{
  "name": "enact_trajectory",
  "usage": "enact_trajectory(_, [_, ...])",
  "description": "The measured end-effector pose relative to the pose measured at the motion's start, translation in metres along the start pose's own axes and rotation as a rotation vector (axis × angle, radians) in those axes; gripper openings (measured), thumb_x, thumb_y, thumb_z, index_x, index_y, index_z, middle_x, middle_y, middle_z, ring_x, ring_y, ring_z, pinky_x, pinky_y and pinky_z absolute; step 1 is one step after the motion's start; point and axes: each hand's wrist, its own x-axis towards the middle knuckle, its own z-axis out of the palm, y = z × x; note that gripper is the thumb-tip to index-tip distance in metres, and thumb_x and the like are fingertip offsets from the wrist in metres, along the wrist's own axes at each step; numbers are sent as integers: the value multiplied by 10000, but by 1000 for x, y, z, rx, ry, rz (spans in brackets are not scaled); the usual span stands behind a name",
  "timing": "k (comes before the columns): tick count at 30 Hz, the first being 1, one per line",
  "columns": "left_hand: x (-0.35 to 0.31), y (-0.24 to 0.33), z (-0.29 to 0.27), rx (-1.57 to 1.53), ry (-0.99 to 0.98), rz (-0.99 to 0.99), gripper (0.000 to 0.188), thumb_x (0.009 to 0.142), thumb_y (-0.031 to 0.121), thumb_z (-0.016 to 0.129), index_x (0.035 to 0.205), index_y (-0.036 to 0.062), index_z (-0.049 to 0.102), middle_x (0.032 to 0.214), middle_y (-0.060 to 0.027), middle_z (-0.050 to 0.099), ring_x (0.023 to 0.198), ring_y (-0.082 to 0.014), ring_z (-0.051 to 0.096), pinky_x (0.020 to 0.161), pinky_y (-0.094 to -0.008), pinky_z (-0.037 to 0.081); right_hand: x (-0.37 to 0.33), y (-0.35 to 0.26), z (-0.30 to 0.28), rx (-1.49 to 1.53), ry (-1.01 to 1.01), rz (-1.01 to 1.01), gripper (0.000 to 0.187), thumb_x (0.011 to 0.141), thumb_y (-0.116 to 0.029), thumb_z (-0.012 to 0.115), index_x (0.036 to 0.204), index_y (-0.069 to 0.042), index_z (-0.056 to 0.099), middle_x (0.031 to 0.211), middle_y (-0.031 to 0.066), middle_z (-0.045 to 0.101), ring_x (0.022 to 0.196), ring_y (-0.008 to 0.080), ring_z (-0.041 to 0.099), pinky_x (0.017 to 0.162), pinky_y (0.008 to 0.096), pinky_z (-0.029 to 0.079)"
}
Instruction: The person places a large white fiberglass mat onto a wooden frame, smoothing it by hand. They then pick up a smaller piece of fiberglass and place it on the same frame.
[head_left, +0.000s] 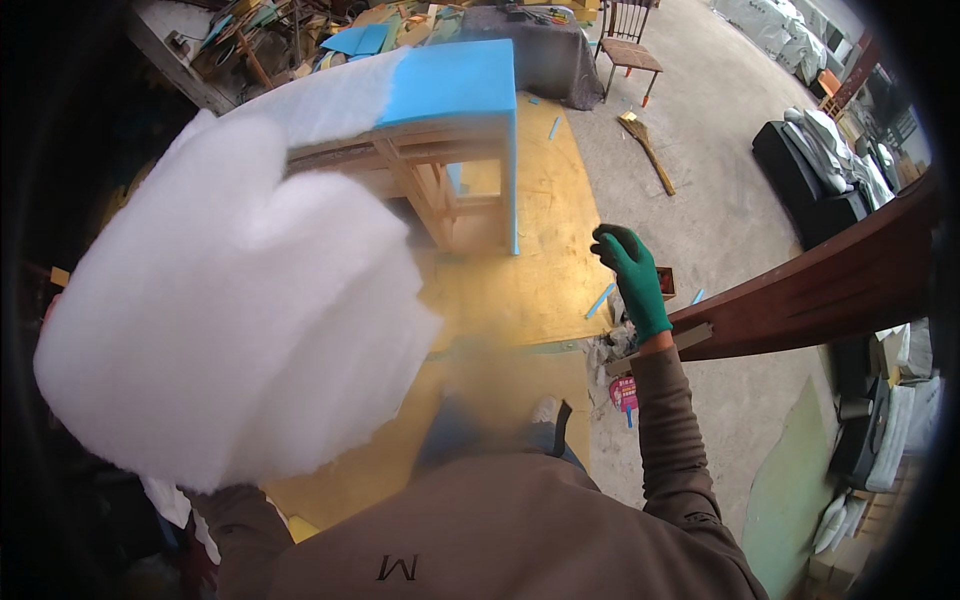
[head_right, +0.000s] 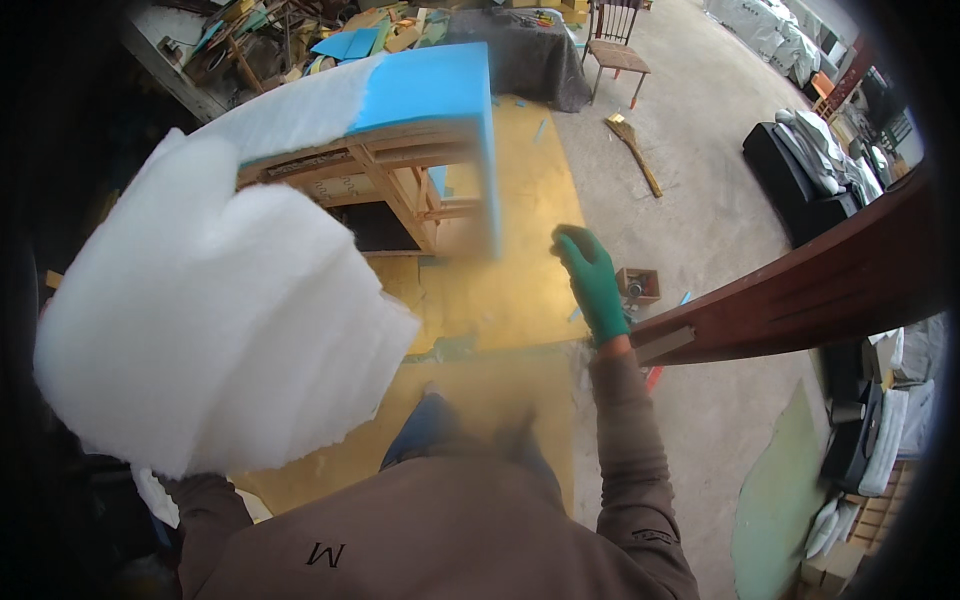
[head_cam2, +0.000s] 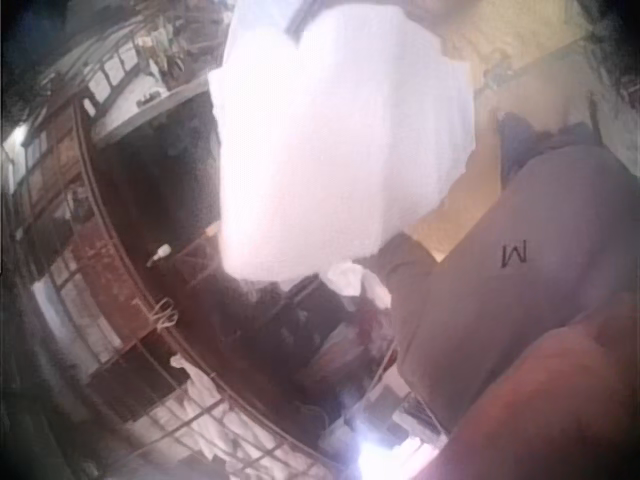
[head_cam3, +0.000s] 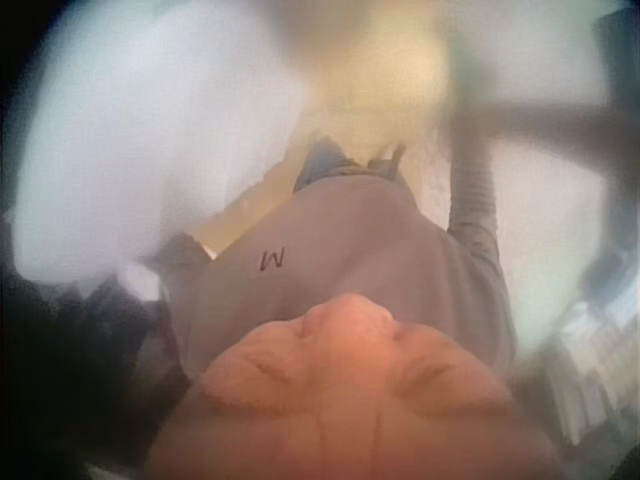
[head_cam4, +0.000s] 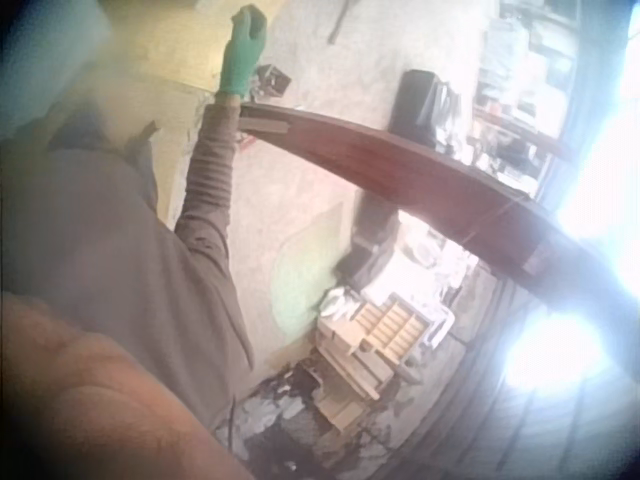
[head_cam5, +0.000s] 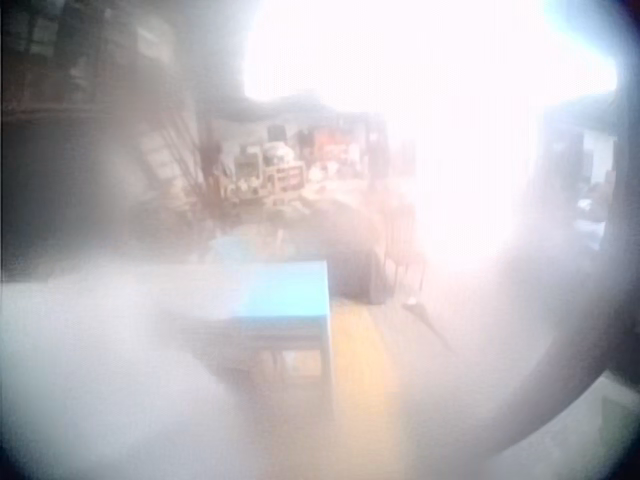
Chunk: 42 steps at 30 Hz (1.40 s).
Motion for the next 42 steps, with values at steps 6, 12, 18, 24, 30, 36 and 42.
enact_trajectory(6, [-19, 32, 85, -121, -158, -118, 423, 983, 219, 765, 1332, -15, 715, 1218, -130, 740, 1131, -236, 702, 979, -377, 574, 47, 22, 51, 80, -313, -6, 379, 1112, -247, 634, 1395, 2, 679, 1309, 82, 735, 1179, 193, 712, 1058, 342, 540])
enact_trajectory(12, [-103, 44, 164, -286, -437, -386, 452, 980, 227, 776, 1354, -16, 701, 1247, -133, 733, 1160, -226, 697, 994, -369, 577, 43, 193, 44, -94, -488, 279, 361, 1070, -309, 686, 1255, -5, 745, 1062, 26, 750, 940, 117, 653, 868, 301, 540])
enact_trajectory(18, [-93, -11, 276, -387, -598, -575, 483, 977, 235, 787, 1376, -18, 686, 1276, -137, 726, 1189, -217, 691, 1009, -360, 579, 48, 332, -33, -501, -416, 514, 446, 989, -371, 730, 1174, 34, 747, 997, 125, 760, 884, 196, 732, 812, 367, 577])
enact_trajectory(24, [-39, -95, 474, -1122, -775, -472, 423, 1067, 218, 657, 1421, -14, 658, 1366, -121, 673, 1260, -192, 644, 1074, -347, 546, 105, 403, -39, -352, -175, 632, 451, 975, -333, 727, 1184, 66, 732, 1013, 134, 759, 879, 230, 738, 791, 379, 581])
enact_trajectory(30, [-41, -172, 608, 11, -911, -64, 439, 1133, 259, 565, 1512, 38, 588, 1497, -85, 586, 1299, -221, 613, 1135, -344, 499, 187, 497, -23, -331, -202, 698, 339, 971, -340, 706, 1139, -55, 782, 922, 111, 784, 914, 234, 753, 838, 388, 590])
enact_trajectory(36, [-65, -162, 646, 350, -740, -461, 473, 1135, 293, 554, 1535, 41, 563, 1507, -85, 580, 1313, -218, 604, 1136, -348, 494, 279, 630, 14, -511, -118, 594, 345, 968, -367, 689, 1108, -69, 792, 1032, 179, 798, 988, 333, 769, 879, 443, 578])
enact_trajectory(42, [-81, -132, 676, 443, -509, -773, 508, 1137, 328, 544, 1558, 43, 537, 1517, -84, 574, 1326, -215, 594, 1136, -352, 488, 365, 720, 59, -660, -170, 565, 297, 975, -390, 691, 1100, -137, 782, 1135, 141, 791, 1000, 366, 755, 904, 505, 569])
